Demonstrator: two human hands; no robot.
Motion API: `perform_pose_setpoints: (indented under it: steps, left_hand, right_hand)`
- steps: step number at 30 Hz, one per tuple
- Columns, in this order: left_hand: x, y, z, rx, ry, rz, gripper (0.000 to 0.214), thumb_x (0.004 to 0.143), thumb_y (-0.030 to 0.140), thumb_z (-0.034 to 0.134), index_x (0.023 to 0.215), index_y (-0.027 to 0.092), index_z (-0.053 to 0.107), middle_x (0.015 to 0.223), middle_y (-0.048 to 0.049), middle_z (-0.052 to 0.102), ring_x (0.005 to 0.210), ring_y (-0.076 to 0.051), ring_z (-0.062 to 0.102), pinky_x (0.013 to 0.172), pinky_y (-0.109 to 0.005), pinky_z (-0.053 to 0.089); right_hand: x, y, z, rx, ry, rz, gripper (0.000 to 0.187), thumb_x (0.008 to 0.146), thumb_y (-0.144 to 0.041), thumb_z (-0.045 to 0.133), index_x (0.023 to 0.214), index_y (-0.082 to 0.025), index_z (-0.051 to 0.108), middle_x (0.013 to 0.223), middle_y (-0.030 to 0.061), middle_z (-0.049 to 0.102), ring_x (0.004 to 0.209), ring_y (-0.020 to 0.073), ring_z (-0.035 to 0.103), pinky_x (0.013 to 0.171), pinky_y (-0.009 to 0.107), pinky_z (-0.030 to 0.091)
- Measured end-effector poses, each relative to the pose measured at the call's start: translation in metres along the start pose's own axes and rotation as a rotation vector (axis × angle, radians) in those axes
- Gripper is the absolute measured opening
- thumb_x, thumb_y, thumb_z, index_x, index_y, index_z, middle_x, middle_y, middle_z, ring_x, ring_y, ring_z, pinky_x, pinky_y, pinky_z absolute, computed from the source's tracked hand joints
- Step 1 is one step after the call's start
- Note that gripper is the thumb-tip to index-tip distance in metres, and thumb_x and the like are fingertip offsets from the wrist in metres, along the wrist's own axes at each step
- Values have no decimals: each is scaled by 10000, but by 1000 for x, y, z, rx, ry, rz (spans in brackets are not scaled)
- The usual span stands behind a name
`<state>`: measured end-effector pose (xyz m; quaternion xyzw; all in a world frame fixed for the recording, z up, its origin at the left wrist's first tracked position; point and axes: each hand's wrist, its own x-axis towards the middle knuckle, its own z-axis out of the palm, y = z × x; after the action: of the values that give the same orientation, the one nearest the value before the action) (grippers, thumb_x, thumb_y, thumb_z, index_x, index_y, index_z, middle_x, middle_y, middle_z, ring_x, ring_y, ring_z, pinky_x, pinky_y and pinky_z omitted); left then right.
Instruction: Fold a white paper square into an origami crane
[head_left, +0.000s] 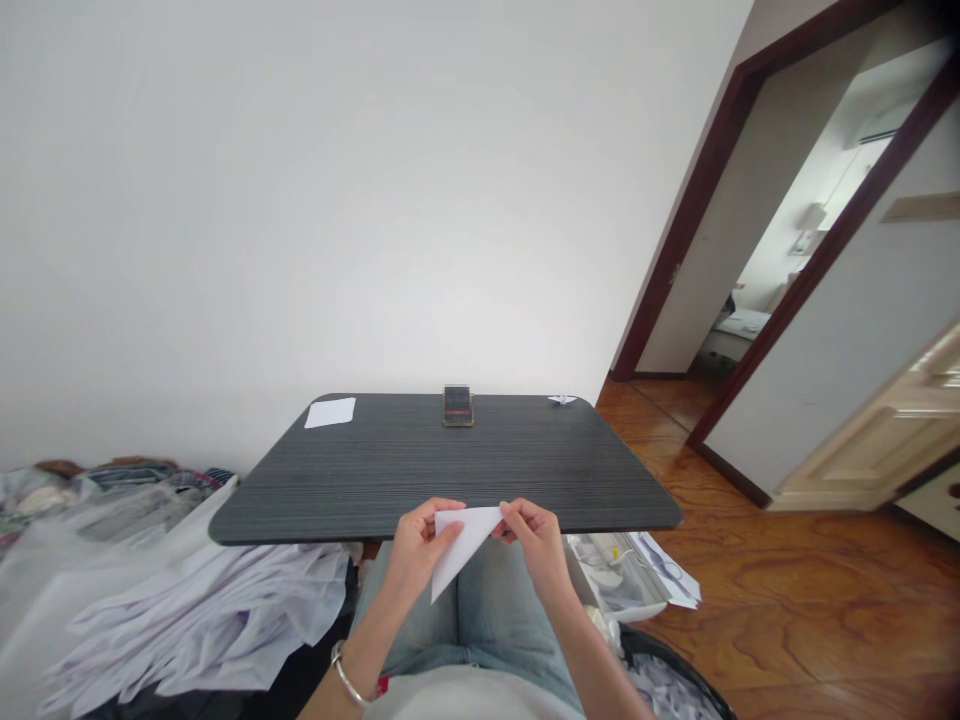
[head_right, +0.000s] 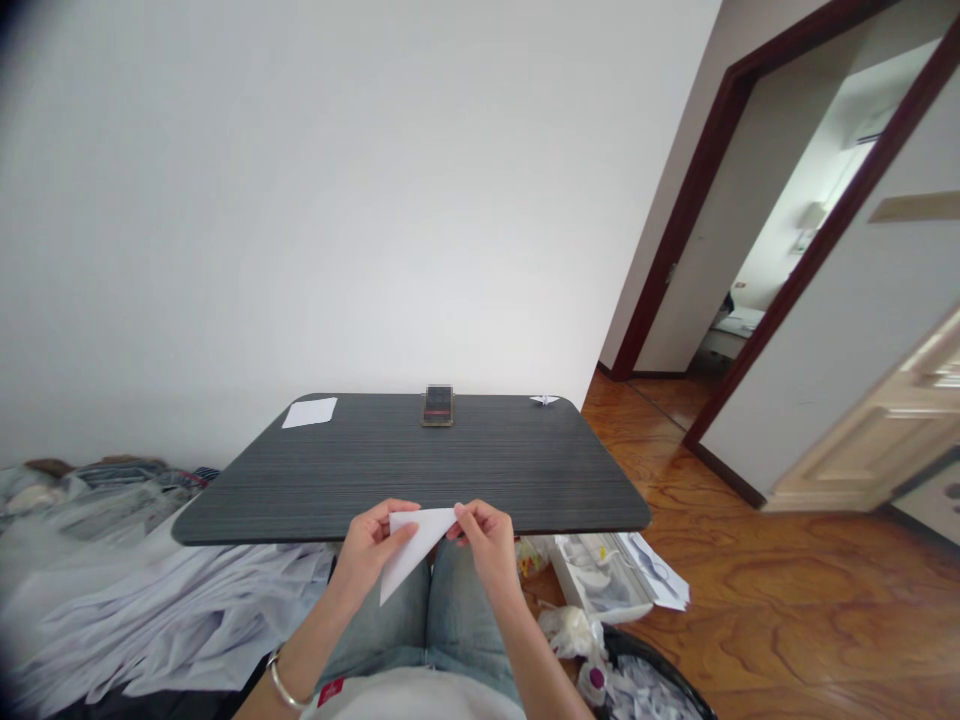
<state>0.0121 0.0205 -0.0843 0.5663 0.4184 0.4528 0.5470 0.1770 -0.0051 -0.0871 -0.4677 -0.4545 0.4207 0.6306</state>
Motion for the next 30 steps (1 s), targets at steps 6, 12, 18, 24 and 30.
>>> perform_pose_setpoints:
  steps: [6,12,18,24,30]
  left_hand:
    - [-1,5,0,-9,10,-2,331,636,338,702,883,126,645,666,-38,664,548,-139,552,506,-209,364]
    - [-2,9,0,-32,19,-13,347,631,333,699,903,132,619,672,-32,663,546,-137,554,507,-209,372]
    - [-1,9,1,-24,13,8,349,644,307,688,929,127,595,678,-32,661,559,-137,559,508,-206,377]
    - [-1,10,1,-7,-14,41,373,668,293,663,987,130,559,685,-21,658,577,-138,569,530,-210,395]
    - [-1,5,6,64,-108,37,401,687,265,636,1044,121,528,650,-6,639,540,-125,536,516,-213,385]
  right_hand:
    - [0,-2,-3,26,35,-15,347,746,-475,602,599,-164,646,526,14,618,503,134,567,451,209,414]
    - [0,0,-2,1,-24,6,283,692,-437,671,618,-169,621,553,4,633,482,116,562,445,196,405]
    - [0,6,-1,48,-49,37,283,698,-407,675,578,-169,581,513,-9,617,440,92,536,437,181,397]
    - [1,7,-3,-29,-213,115,286,676,-410,681,570,-165,577,465,-18,596,405,94,511,429,193,397]
    - [-1,12,-4,-125,-361,176,248,687,-363,658,581,-163,558,464,-31,588,418,97,521,439,190,403]
